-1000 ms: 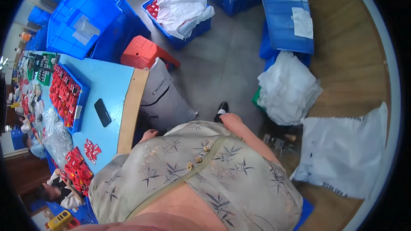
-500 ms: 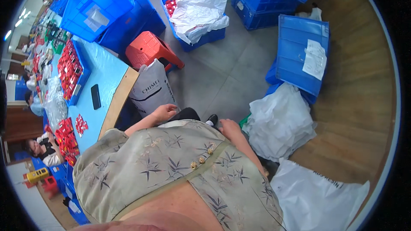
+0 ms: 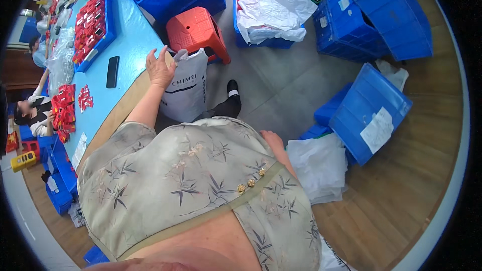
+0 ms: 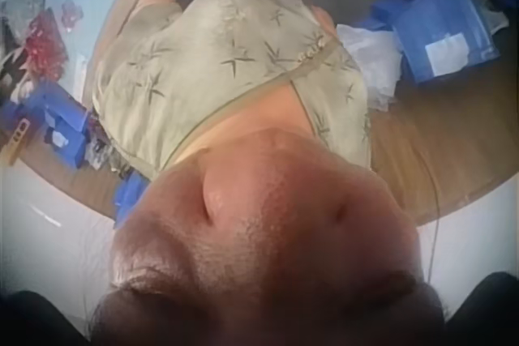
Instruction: The person assembles toy cars by attaching small components to plastic car bodies by hand and places the assembled cars into a blue storage bin.
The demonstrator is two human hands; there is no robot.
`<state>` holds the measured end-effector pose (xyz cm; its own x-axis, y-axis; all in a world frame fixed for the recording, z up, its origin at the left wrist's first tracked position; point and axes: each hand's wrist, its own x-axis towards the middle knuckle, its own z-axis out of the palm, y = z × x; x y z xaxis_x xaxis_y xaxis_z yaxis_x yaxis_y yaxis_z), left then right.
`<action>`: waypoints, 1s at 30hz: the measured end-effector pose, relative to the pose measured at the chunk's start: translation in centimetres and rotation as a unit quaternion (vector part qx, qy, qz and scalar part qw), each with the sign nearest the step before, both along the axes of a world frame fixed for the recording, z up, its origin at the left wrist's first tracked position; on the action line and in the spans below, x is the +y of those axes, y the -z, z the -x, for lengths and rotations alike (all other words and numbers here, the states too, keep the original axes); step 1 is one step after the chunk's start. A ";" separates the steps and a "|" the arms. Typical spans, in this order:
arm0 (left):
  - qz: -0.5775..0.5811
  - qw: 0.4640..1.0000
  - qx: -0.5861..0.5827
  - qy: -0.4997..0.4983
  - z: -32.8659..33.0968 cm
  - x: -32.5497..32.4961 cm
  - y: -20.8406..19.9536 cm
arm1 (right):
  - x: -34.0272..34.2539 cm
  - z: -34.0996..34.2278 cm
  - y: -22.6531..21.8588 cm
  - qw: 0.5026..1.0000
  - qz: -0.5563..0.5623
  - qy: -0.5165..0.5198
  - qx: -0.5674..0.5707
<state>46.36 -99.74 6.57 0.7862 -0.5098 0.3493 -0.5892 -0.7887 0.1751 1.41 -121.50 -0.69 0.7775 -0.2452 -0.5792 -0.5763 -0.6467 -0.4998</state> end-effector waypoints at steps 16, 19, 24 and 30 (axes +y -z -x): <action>-0.059 0.986 0.076 -0.134 -6.3 0.8 9.5 | -19.1 -7.0 -1.6 0.979 0.026 0.180 0.088; -0.020 0.986 0.044 -0.161 -6.3 0.3 10.0 | -22.4 -4.2 0.0 0.969 0.082 0.158 0.170; -0.011 0.984 0.030 -0.176 -6.0 1.0 10.3 | -25.7 -7.9 -1.6 0.974 0.139 0.051 0.173; -0.014 0.985 0.028 -0.167 -5.3 0.7 9.9 | -24.9 -16.1 -1.9 0.984 0.060 0.147 0.087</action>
